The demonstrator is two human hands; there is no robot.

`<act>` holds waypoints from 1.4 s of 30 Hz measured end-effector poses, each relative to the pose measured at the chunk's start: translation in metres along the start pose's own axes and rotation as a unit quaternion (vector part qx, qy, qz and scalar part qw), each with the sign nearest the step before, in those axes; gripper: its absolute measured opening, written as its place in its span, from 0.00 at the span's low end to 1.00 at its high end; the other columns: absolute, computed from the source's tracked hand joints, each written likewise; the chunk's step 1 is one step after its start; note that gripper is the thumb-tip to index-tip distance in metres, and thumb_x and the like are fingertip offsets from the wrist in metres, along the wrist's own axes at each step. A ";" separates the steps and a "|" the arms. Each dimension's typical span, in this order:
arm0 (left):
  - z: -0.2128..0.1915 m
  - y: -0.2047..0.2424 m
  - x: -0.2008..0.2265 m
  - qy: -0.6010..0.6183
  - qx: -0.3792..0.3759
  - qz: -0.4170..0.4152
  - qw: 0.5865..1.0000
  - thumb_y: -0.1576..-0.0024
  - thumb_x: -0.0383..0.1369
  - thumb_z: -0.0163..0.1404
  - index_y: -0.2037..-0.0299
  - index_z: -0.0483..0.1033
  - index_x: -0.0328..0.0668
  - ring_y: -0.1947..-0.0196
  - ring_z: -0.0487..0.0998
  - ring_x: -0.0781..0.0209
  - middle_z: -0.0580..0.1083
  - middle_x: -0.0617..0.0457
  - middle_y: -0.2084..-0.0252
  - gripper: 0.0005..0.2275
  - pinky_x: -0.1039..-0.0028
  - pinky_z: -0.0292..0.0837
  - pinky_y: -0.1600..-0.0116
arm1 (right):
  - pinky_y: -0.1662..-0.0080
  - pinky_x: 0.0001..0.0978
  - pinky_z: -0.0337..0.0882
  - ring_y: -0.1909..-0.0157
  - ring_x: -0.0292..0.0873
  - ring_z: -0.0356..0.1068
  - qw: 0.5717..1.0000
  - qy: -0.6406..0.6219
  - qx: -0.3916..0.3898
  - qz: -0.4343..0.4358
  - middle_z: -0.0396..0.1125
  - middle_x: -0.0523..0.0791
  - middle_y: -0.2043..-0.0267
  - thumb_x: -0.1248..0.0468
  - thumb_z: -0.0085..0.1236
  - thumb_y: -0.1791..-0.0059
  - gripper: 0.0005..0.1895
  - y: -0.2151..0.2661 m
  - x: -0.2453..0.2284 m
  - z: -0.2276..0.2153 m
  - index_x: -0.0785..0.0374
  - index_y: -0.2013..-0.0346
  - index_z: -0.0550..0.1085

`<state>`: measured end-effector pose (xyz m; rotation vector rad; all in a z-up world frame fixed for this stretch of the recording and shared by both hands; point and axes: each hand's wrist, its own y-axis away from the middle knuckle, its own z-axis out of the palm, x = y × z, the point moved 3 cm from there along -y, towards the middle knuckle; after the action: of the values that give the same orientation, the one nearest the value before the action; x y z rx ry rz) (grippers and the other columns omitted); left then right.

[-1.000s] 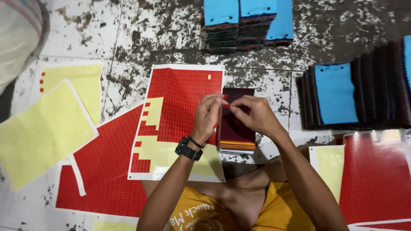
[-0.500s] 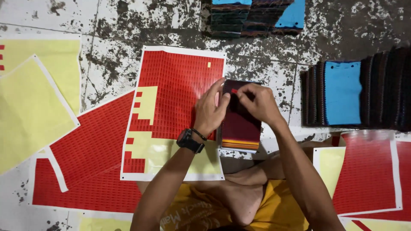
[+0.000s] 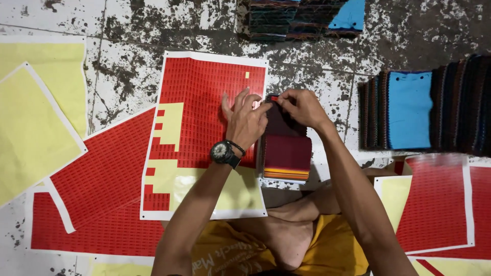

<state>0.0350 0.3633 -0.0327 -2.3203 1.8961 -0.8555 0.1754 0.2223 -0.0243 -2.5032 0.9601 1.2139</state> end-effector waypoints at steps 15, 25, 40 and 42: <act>0.016 -0.009 0.004 -0.161 0.036 0.095 0.982 0.44 0.35 0.51 0.53 0.81 0.61 0.36 0.66 0.44 0.72 0.49 0.52 0.11 0.28 0.44 0.37 | 0.51 0.56 0.76 0.44 0.64 0.71 0.962 0.265 0.023 0.060 0.70 0.57 0.45 0.58 0.70 0.57 0.15 -0.014 0.016 0.006 0.58 0.58 0.82; 0.019 -0.008 -0.006 0.007 0.027 -0.010 1.000 0.48 0.31 0.49 0.47 0.75 0.63 0.41 0.69 0.58 0.70 0.61 0.54 0.18 0.38 0.42 0.36 | 0.62 0.37 0.75 0.62 0.45 0.75 0.909 0.287 0.201 -0.224 0.73 0.40 0.69 0.63 0.69 0.54 0.04 -0.007 0.047 0.017 0.51 0.72 0.80; 0.020 -0.018 -0.033 0.272 -0.029 -0.147 0.951 0.53 0.27 0.46 0.52 0.76 0.69 0.51 0.77 0.55 0.78 0.71 0.66 0.21 0.47 0.59 0.41 | 0.53 0.50 0.77 0.55 0.62 0.76 0.985 0.118 0.007 -0.129 0.76 0.57 0.61 0.67 0.61 0.51 0.09 0.035 -0.042 -0.018 0.66 0.57 0.78; 0.012 -0.020 -0.021 0.257 -0.083 -0.167 0.948 0.53 0.28 0.46 0.49 0.74 0.73 0.48 0.74 0.63 0.76 0.76 0.65 0.23 0.35 0.47 0.35 | 0.54 0.54 0.75 0.55 0.63 0.76 0.997 0.020 0.013 -0.076 0.76 0.58 0.60 0.62 0.56 0.46 0.12 0.038 -0.050 -0.022 0.65 0.52 0.77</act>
<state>0.0557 0.3843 -0.0441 -2.7838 1.8057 -1.5214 0.1426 0.2071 0.0313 -2.5355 0.7737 1.1037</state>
